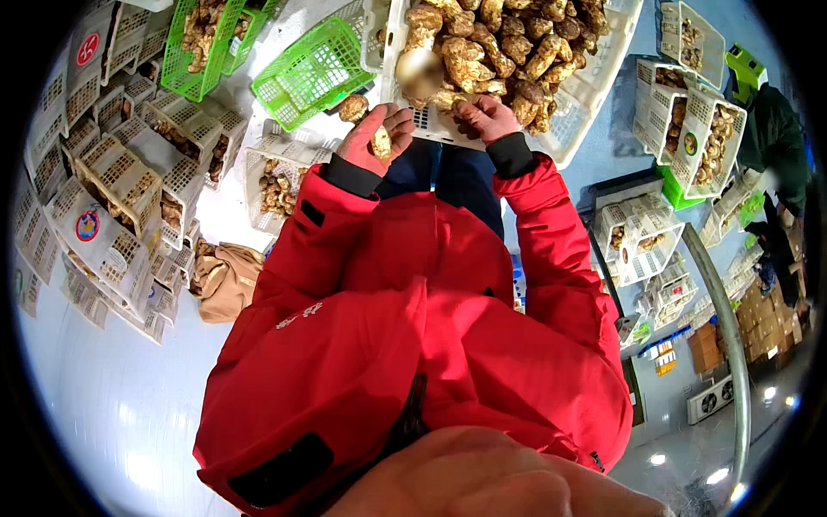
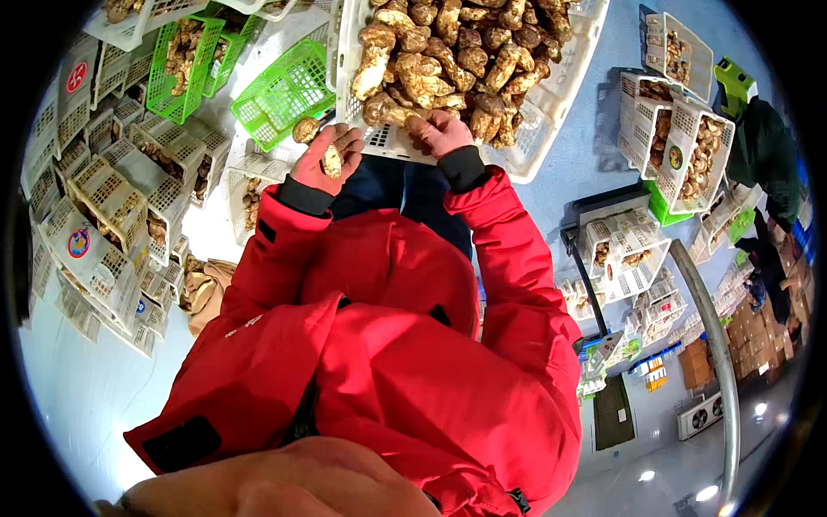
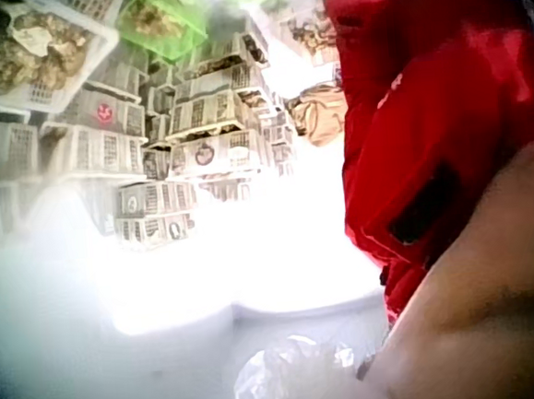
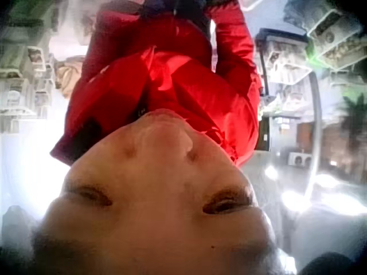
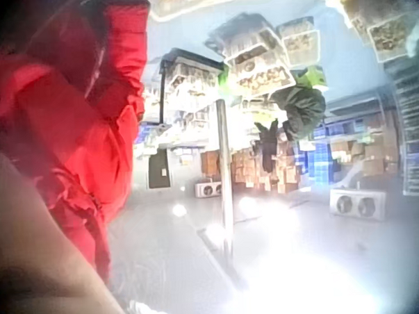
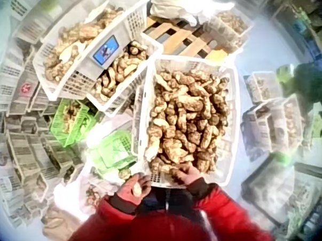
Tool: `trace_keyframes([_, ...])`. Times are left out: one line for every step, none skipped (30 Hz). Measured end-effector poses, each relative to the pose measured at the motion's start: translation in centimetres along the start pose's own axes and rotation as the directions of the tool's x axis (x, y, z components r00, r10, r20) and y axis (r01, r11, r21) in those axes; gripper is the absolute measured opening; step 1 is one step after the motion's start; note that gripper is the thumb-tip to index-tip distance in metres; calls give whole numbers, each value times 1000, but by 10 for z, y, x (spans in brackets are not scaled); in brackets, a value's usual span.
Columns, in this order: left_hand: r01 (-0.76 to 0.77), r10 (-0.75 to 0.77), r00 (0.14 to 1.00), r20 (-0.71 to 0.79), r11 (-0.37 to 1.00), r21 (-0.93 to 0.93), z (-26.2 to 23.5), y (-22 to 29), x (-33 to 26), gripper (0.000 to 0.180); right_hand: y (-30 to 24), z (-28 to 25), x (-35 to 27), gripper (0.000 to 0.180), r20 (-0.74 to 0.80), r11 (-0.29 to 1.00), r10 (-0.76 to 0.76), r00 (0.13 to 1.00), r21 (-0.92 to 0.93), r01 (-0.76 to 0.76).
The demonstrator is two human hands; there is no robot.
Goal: The person sorts ginger roots by hand, picking them up individually from large white crates, inspecting them, and placing them into smaller green baskets or separate white crates. The person also moves several full crates of ginger around the warehouse floor and places green baskets onto a digital scale.
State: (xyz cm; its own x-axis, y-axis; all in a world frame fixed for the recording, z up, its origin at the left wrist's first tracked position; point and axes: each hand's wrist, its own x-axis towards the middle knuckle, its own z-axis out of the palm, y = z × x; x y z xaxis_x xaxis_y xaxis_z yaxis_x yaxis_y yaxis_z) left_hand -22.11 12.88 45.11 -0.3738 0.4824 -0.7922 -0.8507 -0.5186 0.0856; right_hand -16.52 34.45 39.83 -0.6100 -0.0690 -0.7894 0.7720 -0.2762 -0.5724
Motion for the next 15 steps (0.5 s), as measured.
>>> trace_keyframes([2,-3,999,36,1000,7,2,-5,2,28,3,-1,-5,30,74,956,14,997,292,-35])
trace_keyframes([4,-6,998,62,1000,31,3,-9,4,31,6,-4,-14,31,92,917,97,991,378,-125])
trace_keyframes([3,-9,996,87,998,62,7,-11,7,33,2,1,-17,32,214,802,109,971,559,-213])
trace_keyframes([29,-33,990,134,999,30,11,-13,9,37,-1,8,-21,32,220,756,174,960,595,-273])
trace_keyframes([26,-32,996,85,998,63,15,-17,9,36,-4,14,-24,32,231,704,238,943,628,-331])
trace_keyframes([-1,-15,978,206,997,75,23,-19,12,35,-1,17,-23,31,230,815,131,964,528,-237])
trace_keyframes([-30,1,946,324,996,84,26,-19,16,34,2,21,-21,31,228,898,22,974,423,-119])
trace_keyframes([-178,48,941,334,911,372,18,-16,23,34,5,21,-25,29,290,789,93,953,562,-248])
trace_keyframes([-309,99,931,351,723,617,0,-13,31,33,-12,33,-32,27,373,646,151,916,663,-377])
trace_keyframes([-233,77,947,313,834,499,10,-13,27,32,-15,37,-34,29,375,658,125,919,662,-359])
trace_keyframes([-157,56,960,274,919,363,20,-13,22,31,-13,43,-36,33,316,700,148,937,635,-325])
trace_keyframes([-482,242,874,421,526,700,18,-13,21,31,-20,49,-39,35,330,705,160,930,622,-342])
trace_keyframes([-631,297,728,617,-62,774,16,-13,19,30,-27,53,-40,38,345,709,172,923,607,-359])
trace_keyframes([-316,171,945,278,691,650,14,-10,16,31,-28,54,-41,38,350,751,181,919,554,-359])
trace_keyframes([198,-204,975,92,977,73,16,-6,13,31,-28,55,-40,39,358,788,191,914,500,-360])
